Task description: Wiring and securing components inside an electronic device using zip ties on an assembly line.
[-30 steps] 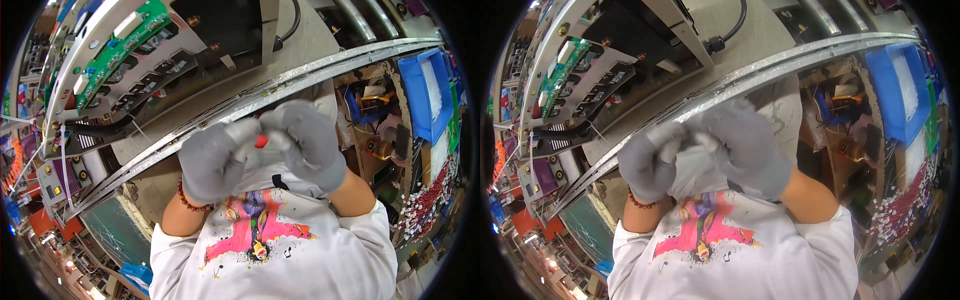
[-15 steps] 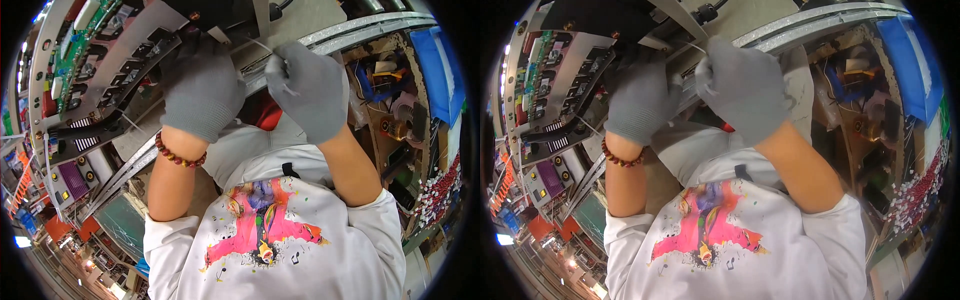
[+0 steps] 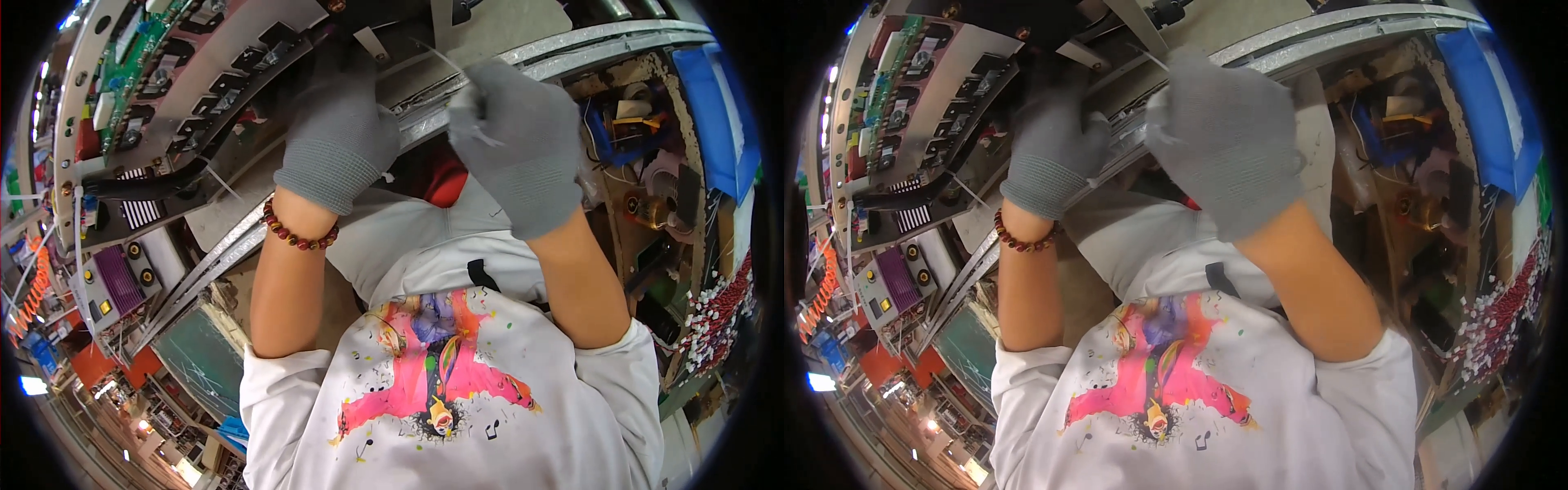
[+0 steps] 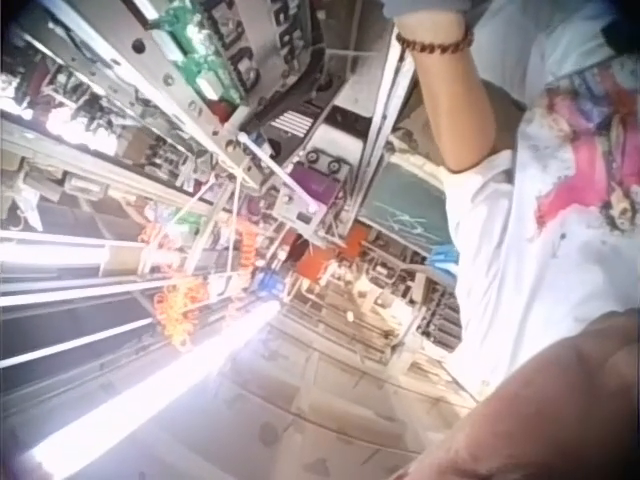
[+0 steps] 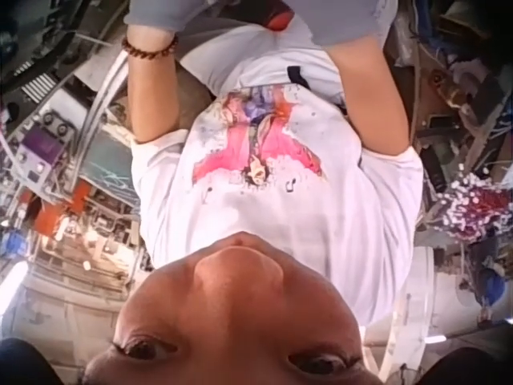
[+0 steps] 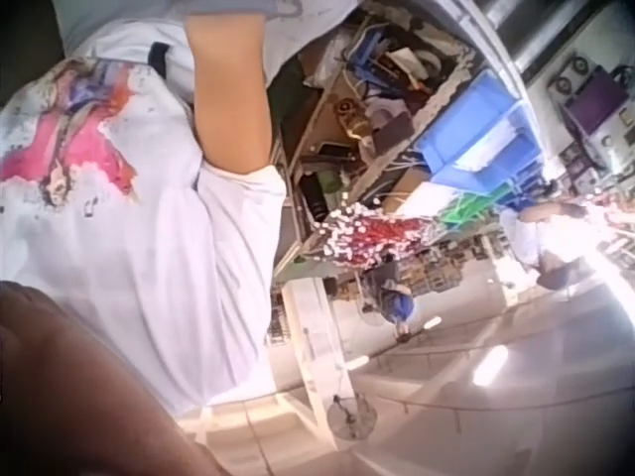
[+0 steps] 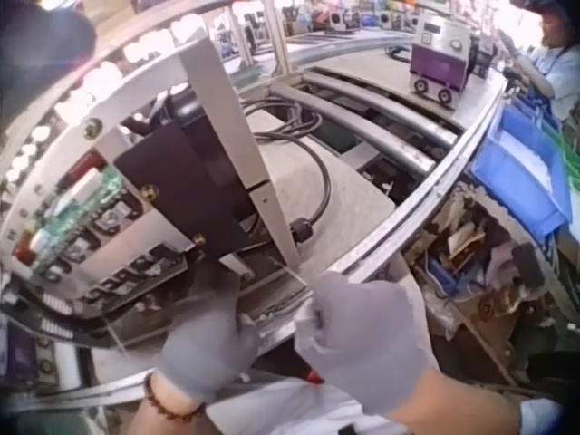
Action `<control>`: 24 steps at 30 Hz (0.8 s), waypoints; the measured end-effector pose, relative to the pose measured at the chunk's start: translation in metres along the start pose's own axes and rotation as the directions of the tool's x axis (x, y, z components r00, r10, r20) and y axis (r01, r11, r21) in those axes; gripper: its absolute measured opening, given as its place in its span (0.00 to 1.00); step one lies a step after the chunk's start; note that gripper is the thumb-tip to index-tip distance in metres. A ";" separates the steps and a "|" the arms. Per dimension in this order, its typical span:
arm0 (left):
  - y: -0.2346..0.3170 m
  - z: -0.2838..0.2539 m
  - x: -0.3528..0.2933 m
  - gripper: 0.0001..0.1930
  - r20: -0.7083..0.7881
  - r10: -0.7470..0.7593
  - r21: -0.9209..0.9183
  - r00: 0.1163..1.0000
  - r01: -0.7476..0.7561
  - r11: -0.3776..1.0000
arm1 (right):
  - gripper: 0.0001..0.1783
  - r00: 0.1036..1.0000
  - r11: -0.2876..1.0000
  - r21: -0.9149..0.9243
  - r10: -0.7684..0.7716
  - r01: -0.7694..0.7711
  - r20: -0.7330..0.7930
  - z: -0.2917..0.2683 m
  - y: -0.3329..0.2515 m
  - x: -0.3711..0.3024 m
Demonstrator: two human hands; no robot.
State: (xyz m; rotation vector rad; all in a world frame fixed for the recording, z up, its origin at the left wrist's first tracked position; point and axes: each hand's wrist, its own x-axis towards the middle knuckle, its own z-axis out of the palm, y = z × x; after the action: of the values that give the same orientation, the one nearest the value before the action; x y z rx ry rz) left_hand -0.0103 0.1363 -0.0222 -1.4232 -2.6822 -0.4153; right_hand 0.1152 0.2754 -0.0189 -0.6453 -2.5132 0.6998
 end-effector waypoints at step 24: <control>-0.002 -0.026 0.003 0.14 0.236 0.089 -0.843 0.968 0.158 0.514 | 0.16 0.390 -0.220 0.534 0.473 -0.816 0.790 0.050 -0.010 0.023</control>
State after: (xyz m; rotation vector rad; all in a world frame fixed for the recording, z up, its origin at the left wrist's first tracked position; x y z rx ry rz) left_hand -0.0157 0.1308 0.0025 -1.6547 -2.7736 -1.9399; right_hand 0.0675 0.2629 -0.0450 -1.4436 -0.9952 2.6096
